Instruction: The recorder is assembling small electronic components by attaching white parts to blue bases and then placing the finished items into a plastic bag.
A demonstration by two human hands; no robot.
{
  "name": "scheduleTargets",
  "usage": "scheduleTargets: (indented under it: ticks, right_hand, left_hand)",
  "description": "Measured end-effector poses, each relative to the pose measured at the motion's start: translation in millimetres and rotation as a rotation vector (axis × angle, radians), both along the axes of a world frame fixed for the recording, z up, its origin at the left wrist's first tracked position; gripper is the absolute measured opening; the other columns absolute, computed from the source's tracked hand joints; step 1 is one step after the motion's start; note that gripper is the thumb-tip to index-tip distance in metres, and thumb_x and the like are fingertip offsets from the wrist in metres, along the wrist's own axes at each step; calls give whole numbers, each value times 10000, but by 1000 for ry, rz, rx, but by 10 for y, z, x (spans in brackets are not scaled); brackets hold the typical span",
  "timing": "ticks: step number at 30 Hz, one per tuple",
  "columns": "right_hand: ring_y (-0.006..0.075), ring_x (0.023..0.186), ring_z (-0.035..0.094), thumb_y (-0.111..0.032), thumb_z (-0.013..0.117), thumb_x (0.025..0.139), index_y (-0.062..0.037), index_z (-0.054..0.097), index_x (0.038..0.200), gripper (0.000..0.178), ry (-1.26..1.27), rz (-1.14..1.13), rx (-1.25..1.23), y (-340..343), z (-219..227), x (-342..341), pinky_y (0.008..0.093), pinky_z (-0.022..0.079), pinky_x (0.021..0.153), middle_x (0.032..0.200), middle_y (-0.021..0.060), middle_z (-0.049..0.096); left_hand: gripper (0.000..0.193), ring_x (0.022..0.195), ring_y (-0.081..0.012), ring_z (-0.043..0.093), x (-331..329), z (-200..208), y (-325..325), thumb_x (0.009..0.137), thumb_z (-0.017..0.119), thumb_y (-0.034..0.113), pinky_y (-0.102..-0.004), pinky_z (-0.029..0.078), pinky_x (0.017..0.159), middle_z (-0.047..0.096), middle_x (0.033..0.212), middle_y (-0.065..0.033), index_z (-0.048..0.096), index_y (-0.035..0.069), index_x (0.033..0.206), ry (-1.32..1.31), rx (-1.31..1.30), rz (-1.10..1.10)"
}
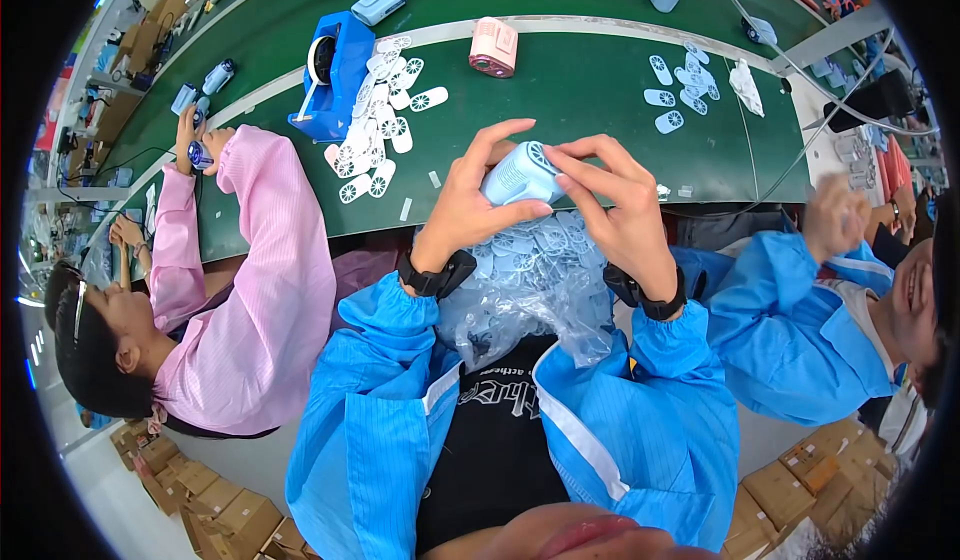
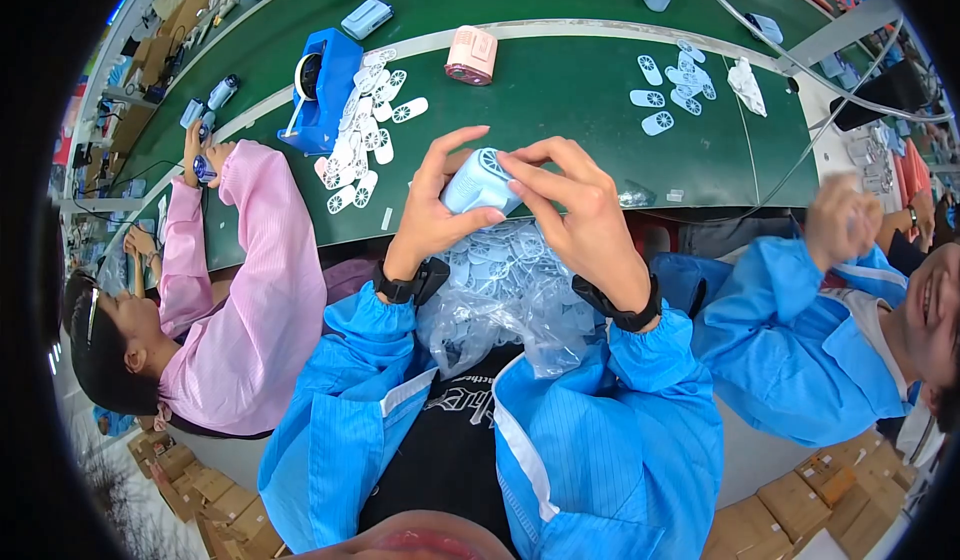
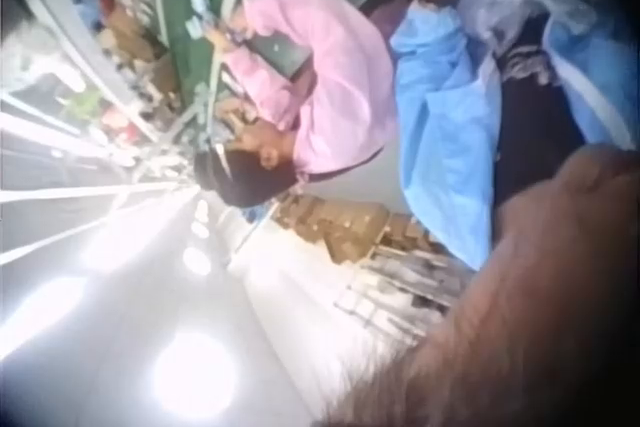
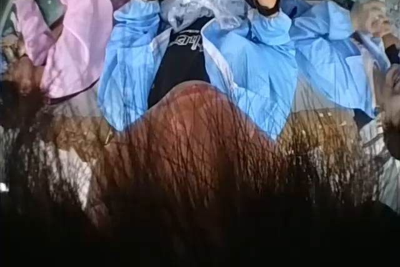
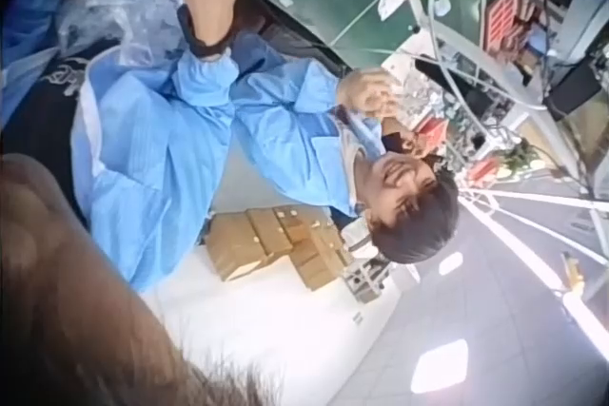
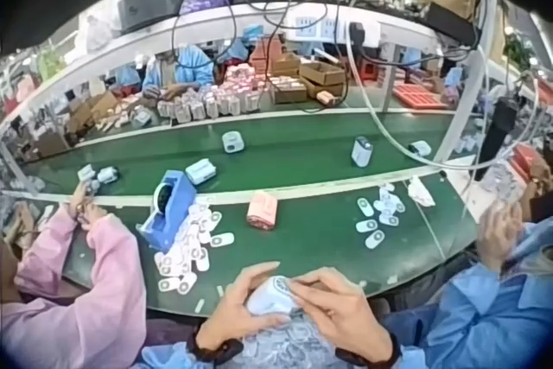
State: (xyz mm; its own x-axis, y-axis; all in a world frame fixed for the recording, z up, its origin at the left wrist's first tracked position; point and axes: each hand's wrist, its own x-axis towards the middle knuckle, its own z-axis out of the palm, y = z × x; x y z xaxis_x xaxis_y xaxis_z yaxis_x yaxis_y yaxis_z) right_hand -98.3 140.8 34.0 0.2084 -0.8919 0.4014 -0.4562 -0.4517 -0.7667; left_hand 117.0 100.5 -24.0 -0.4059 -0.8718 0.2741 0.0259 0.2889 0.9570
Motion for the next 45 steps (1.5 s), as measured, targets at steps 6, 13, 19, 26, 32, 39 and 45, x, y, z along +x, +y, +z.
scheduleTargets:
  ticks: [6, 13, 19, 26, 32, 39, 45]
  right_hand:
    - [258, 980, 721, 71, 715, 926, -27, 787, 1244, 340, -35, -2, -36, -24, -41, 9, 342, 577, 829, 1108, 136, 721]
    - [252, 977, 730, 80, 715, 917, -24, 792, 1233, 342, -3, 34, -28, -23, -14, -30, 334, 587, 819, 1099, 139, 726]
    - [260, 985, 731, 82, 712, 910, -18, 791, 1235, 349, -13, 9, -28, 28, -27, -63, 336, 588, 831, 1110, 141, 725]
    - [264, 1031, 717, 67, 716, 907, -13, 788, 1238, 348, 28, 48, 36, 36, -16, -137, 342, 583, 861, 1163, 152, 716]
    - [287, 1113, 695, -32, 818, 860, -16, 707, 1372, 525, 18, 143, -27, -20, -138, -197, 364, 583, 900, 1268, 168, 697]
    - [340, 1210, 672, -111, 978, 624, -34, 601, 1421, 884, -220, -103, -13, -7, -615, 250, 415, 565, 989, 1336, 172, 684]
    - [355, 1233, 659, -93, 967, 566, -29, 627, 1355, 862, -126, -27, -137, -88, -520, 250, 437, 556, 989, 1335, 175, 685]
  left_hand:
    - [967, 1021, -226, 751, 10, 48, -23, 738, 998, 238, -346, 564, 895, 779, 1107, -145, 476, 83, 1536, -42, -64, -11]
    - [1013, 1043, -214, 735, -22, -30, 36, 743, 996, 223, -340, 554, 910, 772, 1121, -135, 429, 92, 1573, 12, -2, -36]
    - [1033, 1087, -207, 721, -62, -31, 48, 742, 995, 205, -342, 543, 947, 763, 1158, -131, 413, 96, 1587, 25, 56, -47]
    - [966, 1076, -208, 724, -61, -53, 51, 752, 992, 235, -355, 563, 911, 756, 1173, -141, 467, 91, 1550, -31, 13, -53]
    - [822, 1079, -227, 728, -40, -108, -29, 813, 948, 237, -359, 573, 890, 742, 1185, -151, 518, 83, 1497, -106, -226, -61]
    - [597, 1044, -272, 715, -244, 10, 44, 958, 788, 251, -395, 566, 913, 711, 1133, -164, 492, 44, 1432, -26, 200, 165]
    - [589, 1069, -296, 681, -312, -65, 1, 1009, 663, 345, -437, 548, 947, 678, 1169, -244, 415, 2, 1419, 455, -145, 315]
